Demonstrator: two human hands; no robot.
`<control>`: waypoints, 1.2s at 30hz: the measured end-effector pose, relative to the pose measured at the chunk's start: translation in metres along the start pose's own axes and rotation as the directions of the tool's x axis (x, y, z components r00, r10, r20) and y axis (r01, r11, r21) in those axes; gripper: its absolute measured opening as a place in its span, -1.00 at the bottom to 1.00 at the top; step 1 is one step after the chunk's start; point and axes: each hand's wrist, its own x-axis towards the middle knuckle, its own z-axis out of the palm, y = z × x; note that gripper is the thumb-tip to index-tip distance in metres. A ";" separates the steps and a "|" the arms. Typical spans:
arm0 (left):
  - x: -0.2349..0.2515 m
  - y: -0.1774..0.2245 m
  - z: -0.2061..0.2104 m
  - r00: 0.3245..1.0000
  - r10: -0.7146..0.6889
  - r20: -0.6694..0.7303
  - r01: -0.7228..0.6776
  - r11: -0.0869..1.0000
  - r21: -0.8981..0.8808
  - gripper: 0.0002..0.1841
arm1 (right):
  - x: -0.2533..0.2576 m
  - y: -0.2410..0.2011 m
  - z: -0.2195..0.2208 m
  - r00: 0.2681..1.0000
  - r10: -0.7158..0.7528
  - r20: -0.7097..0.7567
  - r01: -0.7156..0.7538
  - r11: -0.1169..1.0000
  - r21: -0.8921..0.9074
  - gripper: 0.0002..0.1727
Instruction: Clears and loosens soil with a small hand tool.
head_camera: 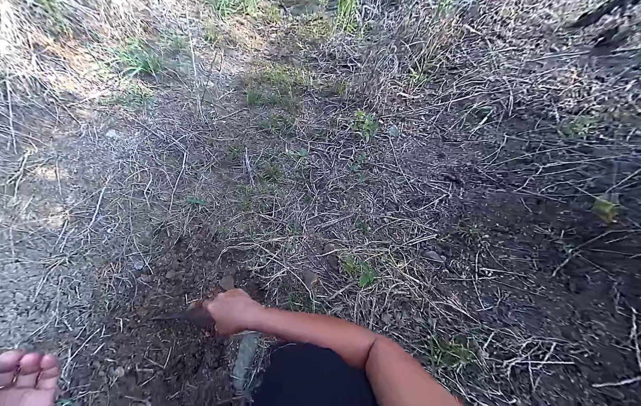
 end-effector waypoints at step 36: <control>-0.045 0.034 -0.005 0.958 0.206 -0.199 -0.200 0.979 0.050 -0.53 | -0.030 0.103 0.082 0.896 0.392 -0.210 -0.338 0.907 0.249 -0.18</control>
